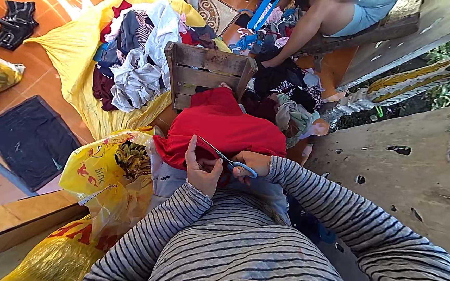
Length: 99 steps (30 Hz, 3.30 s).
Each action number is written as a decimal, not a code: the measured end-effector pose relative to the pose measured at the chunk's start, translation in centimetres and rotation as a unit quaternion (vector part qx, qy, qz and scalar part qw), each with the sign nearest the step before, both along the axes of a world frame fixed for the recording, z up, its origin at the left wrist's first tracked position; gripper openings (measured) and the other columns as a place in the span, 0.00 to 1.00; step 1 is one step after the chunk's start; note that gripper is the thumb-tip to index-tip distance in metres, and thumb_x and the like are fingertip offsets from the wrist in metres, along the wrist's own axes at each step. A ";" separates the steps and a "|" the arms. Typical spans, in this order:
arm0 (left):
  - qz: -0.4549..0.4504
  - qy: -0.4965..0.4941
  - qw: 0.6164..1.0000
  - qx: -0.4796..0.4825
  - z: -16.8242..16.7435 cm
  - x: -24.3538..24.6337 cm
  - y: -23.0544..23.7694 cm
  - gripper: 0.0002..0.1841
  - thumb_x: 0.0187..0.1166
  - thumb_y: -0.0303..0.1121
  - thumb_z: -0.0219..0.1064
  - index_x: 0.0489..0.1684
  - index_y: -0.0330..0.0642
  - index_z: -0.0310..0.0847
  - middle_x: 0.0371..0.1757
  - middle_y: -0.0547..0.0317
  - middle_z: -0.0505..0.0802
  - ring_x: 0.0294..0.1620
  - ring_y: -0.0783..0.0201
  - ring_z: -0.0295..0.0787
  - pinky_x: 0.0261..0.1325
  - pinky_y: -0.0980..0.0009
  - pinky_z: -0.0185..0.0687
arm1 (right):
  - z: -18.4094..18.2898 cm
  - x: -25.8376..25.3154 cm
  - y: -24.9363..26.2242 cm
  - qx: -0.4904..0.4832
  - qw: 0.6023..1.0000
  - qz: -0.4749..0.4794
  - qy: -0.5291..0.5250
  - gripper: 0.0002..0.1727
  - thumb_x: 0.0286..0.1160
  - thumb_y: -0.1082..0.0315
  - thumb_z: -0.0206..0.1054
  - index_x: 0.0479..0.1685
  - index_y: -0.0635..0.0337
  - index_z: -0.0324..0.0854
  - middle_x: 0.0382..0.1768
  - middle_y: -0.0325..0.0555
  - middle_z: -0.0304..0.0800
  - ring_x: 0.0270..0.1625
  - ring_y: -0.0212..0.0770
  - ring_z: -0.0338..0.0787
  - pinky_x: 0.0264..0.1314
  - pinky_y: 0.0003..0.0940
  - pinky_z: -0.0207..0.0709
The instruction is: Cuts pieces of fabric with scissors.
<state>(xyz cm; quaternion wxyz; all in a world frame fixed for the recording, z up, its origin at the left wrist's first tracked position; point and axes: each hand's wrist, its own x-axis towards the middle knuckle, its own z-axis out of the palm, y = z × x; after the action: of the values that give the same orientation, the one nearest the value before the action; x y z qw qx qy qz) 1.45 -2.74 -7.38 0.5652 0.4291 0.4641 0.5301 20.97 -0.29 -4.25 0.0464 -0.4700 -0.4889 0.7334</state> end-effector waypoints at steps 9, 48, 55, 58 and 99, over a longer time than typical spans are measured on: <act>0.022 -0.075 0.996 -0.051 0.7 0.3 -0.4 0.33 0.60 0.13 0.72 0.63 0.30 0.54 0.57 0.51 0.82 0.31 0.73 0.90 0.37 0.76 0.91 | -0.2 0.1 0.4 -0.012 1.000 0.008 -0.001 0.24 0.64 0.39 0.76 0.27 0.51 0.78 0.16 0.27 0.83 0.16 0.24 0.83 0.19 0.19 0.76; 0.118 -0.322 0.806 -0.483 3.1 -2.3 3.8 0.11 0.89 0.32 0.60 0.63 0.41 0.71 0.44 0.57 0.90 0.39 0.71 0.90 0.45 0.78 0.86 | 2.4 1.0 7.4 -0.062 0.976 0.186 -0.094 0.16 0.80 0.55 0.67 0.30 0.56 0.76 0.17 0.29 0.80 0.18 0.25 0.82 0.23 0.18 0.76; 0.100 -0.312 0.813 -0.481 4.0 -2.8 2.1 0.08 0.87 0.27 0.61 0.56 0.41 0.70 0.37 0.58 0.88 0.32 0.71 0.88 0.41 0.79 0.87 | 2.6 0.8 7.5 -0.071 0.967 0.221 -0.102 0.13 0.81 0.60 0.67 0.32 0.58 0.77 0.18 0.31 0.80 0.19 0.24 0.81 0.24 0.18 0.74; 0.098 -0.305 0.815 -0.483 3.8 -3.1 1.7 0.08 0.87 0.26 0.61 0.57 0.41 0.69 0.37 0.58 0.88 0.33 0.71 0.89 0.42 0.79 0.86 | 2.4 0.3 7.7 -0.064 0.965 0.231 -0.105 0.13 0.81 0.60 0.68 0.32 0.59 0.78 0.18 0.31 0.80 0.19 0.24 0.80 0.24 0.17 0.73; 0.151 -0.259 0.817 -0.492 4.3 -6.6 -0.1 0.06 0.86 0.26 0.63 0.53 0.40 0.72 0.36 0.58 0.90 0.32 0.71 0.90 0.40 0.80 0.87 | 1.7 -2.2 8.5 -0.034 0.935 0.328 -0.130 0.15 0.81 0.60 0.70 0.32 0.63 0.80 0.19 0.34 0.77 0.19 0.24 0.74 0.24 0.20 0.66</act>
<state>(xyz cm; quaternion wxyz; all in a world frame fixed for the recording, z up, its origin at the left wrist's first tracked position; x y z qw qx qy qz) -5.18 -2.85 -3.12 0.7133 -0.1346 0.5582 0.4018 18.81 8.18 -2.54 -0.2770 -0.3761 -0.5923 0.6565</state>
